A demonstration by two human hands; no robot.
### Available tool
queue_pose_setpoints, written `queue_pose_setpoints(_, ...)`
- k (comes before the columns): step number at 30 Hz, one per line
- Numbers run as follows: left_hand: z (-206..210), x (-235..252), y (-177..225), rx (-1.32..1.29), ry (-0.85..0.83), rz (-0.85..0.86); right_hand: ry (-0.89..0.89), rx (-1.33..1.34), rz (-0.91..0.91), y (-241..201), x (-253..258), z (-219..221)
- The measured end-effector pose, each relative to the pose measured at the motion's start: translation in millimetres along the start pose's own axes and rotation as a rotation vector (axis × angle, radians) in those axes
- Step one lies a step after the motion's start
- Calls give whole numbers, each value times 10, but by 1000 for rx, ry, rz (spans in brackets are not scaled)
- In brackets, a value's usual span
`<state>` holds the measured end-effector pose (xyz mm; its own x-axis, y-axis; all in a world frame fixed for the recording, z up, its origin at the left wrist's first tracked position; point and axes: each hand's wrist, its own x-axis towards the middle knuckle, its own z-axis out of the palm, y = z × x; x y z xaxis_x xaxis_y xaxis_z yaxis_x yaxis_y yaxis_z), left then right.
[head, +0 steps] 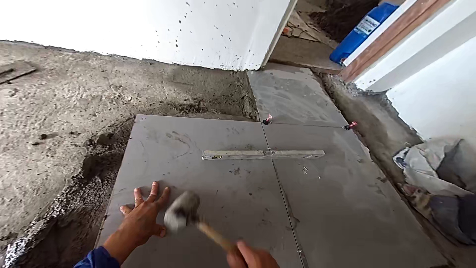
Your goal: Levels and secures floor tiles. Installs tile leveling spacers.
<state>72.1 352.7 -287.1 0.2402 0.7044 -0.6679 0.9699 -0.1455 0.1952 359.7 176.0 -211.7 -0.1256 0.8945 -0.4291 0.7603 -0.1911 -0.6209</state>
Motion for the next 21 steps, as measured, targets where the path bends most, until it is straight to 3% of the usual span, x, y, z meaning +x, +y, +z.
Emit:
queue_pose_setpoints(3, -14, 7, 26, -35, -25, -2, 80, 21, 34, -345, 907, 4)
queue_pose_setpoints(8, -14, 13, 30, -39, -49, -4, -54, 53, 148, -973, 2017, 121)
queue_pose_setpoints(21, -38, 14, 75, -45, -74, 5, -99, -90, 112, -1238, 2294, 384)
